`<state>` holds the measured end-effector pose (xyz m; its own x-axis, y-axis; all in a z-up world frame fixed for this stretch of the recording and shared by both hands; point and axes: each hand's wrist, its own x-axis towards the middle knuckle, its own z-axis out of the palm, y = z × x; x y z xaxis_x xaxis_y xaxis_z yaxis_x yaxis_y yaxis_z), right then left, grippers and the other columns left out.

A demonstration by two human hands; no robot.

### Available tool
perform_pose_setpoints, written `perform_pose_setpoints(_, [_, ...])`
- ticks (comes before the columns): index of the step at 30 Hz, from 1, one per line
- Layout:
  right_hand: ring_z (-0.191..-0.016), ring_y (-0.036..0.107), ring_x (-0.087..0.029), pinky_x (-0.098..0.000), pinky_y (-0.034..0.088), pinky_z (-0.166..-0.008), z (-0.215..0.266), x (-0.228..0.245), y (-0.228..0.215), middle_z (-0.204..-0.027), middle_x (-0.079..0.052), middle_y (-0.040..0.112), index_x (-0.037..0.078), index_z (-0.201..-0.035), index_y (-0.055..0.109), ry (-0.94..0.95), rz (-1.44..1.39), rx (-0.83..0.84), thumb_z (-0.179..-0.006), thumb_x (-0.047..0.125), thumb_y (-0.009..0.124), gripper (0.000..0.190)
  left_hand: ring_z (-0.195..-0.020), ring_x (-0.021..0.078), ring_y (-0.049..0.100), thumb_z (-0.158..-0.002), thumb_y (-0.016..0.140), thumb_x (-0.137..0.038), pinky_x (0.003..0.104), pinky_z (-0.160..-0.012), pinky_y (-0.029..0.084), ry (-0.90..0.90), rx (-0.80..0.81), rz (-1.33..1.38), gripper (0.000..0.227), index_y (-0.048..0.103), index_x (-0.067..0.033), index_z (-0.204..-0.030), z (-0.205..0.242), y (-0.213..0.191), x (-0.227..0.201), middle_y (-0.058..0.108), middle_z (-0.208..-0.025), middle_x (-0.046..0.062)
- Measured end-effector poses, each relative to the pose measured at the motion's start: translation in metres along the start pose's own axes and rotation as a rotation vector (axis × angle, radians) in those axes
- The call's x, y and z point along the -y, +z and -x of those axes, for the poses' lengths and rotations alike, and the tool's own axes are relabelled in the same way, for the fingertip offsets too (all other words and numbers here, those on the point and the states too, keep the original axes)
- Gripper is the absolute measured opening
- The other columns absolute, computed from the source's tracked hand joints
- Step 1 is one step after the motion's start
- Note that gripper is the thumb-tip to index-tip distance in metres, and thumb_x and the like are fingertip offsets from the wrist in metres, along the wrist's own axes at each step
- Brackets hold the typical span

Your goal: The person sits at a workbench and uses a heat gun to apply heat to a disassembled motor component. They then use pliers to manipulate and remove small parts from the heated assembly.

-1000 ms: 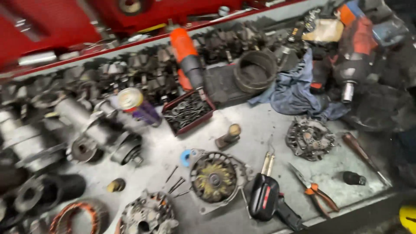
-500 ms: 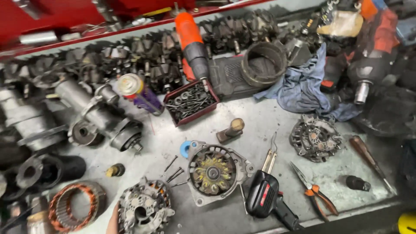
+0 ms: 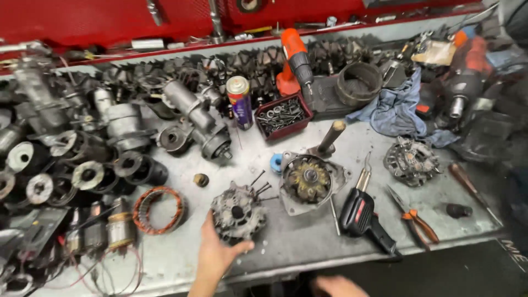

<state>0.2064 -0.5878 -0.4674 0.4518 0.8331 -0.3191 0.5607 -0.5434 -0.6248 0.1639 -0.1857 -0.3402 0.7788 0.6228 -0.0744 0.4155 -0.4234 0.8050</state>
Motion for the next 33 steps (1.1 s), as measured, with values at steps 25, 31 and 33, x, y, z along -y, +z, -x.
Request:
perform_pose_setpoints(25, [-0.106,0.066,-0.035,-0.0487,0.054,-0.085,0.110,0.369,-0.102,-0.113,-0.011,0.070,0.014,-0.126,0.064,0.115,0.490,0.092,-0.082,0.033,0.074,0.049,-0.100,0.0199,0.073,-0.078,0.084,-0.032,0.032,-0.087,0.057,-0.005,0.063,0.431,0.060,0.066,-0.0019,-0.127,0.193,-0.056,0.115,0.075,-0.116,0.012])
perform_pose_setpoints(31, [-0.106,0.066,-0.033,-0.0443,0.053,-0.084,0.166,0.358,-0.144,-0.119,-0.008,0.070,0.013,-0.129,0.064,-0.001,0.389,-0.263,-0.083,0.035,0.071,0.052,-0.088,0.0198,0.071,-0.082,0.082,-0.030,0.032,-0.083,0.056,-0.095,-0.016,0.284,0.043,0.073,-0.0018,-0.114,0.235,-0.047,0.175,0.078,-0.097,0.012])
perform_pose_setpoints(33, [-0.107,0.066,-0.033,-0.0431,0.054,-0.084,0.181,0.336,-0.150,-0.119,-0.009,0.071,0.013,-0.129,0.064,0.004,0.361,-0.326,-0.083,0.036,0.071,0.052,-0.083,0.0232,0.073,-0.084,0.080,-0.029,0.034,-0.081,0.056,-0.156,-0.069,0.126,0.037,0.076,-0.0021,-0.109,0.245,-0.020,0.257,0.079,-0.092,0.014])
